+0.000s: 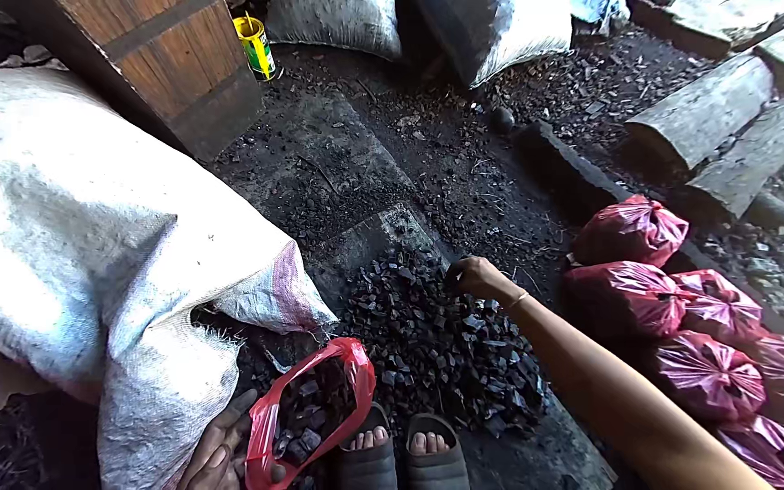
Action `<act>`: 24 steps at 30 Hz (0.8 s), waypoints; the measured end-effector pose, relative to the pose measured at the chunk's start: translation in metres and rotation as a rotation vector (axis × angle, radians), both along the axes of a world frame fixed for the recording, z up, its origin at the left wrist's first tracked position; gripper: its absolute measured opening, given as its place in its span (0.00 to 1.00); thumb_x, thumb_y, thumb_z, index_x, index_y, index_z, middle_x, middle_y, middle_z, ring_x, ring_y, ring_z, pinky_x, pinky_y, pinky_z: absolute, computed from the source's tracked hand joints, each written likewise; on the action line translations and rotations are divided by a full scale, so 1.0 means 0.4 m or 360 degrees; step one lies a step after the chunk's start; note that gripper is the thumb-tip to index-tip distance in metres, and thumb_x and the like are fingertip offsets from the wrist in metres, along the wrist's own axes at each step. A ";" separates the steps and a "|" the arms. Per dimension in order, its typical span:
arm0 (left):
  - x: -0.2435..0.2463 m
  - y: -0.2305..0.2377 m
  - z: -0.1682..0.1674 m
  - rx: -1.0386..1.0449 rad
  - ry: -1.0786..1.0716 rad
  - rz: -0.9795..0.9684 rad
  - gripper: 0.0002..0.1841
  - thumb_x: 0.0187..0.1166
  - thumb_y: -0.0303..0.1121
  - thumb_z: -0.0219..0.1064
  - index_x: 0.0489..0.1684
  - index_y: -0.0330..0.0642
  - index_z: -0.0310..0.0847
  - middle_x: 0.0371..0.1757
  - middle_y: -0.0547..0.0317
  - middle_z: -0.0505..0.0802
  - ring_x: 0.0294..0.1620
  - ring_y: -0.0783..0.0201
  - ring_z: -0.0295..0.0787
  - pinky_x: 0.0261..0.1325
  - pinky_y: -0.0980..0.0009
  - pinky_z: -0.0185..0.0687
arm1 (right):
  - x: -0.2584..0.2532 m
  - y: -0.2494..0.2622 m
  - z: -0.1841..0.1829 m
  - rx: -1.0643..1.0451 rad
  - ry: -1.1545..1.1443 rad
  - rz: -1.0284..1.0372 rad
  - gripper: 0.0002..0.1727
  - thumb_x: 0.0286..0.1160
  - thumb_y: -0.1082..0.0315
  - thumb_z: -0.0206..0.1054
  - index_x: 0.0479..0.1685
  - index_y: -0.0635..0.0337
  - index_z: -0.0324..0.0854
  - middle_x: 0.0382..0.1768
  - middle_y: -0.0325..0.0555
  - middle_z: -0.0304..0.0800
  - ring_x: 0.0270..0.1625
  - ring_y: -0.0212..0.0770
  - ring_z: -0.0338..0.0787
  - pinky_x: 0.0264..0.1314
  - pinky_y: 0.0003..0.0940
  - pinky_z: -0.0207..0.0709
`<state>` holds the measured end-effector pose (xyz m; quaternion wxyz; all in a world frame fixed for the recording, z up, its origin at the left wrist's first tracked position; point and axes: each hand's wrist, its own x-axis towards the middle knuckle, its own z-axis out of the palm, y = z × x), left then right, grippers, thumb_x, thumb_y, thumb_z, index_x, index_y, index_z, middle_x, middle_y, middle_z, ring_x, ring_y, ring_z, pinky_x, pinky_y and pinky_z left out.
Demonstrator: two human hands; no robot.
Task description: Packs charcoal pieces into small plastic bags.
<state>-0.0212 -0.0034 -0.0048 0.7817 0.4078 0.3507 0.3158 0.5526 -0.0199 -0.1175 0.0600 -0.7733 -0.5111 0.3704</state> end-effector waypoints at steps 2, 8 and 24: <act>0.007 0.002 -0.002 0.0032 0.0005 0.0004 0.32 0.87 0.50 0.55 0.86 0.41 0.62 0.72 0.41 0.84 0.67 0.48 0.86 0.67 0.49 0.84 | -0.031 0.004 0.034 0.0038 0.0233 0.0001 0.21 0.57 0.49 0.87 0.47 0.46 0.93 0.46 0.44 0.96 0.47 0.47 0.94 0.60 0.60 0.85; 0.037 -0.014 0.012 0.0142 0.0137 0.0058 0.35 0.85 0.54 0.58 0.86 0.41 0.63 0.70 0.42 0.85 0.65 0.51 0.86 0.64 0.54 0.85 | -0.253 0.051 0.305 0.0574 0.0945 0.0400 0.15 0.57 0.61 0.87 0.45 0.51 0.94 0.52 0.39 0.92 0.53 0.36 0.91 0.58 0.40 0.90; 0.044 -0.023 0.023 0.0104 0.0100 0.0006 0.35 0.84 0.54 0.59 0.87 0.46 0.61 0.72 0.47 0.85 0.67 0.53 0.85 0.67 0.54 0.83 | -0.662 -0.012 0.254 0.0231 -0.0035 0.1515 0.06 0.73 0.73 0.68 0.43 0.64 0.87 0.64 0.61 0.83 0.60 0.67 0.85 0.45 0.65 0.85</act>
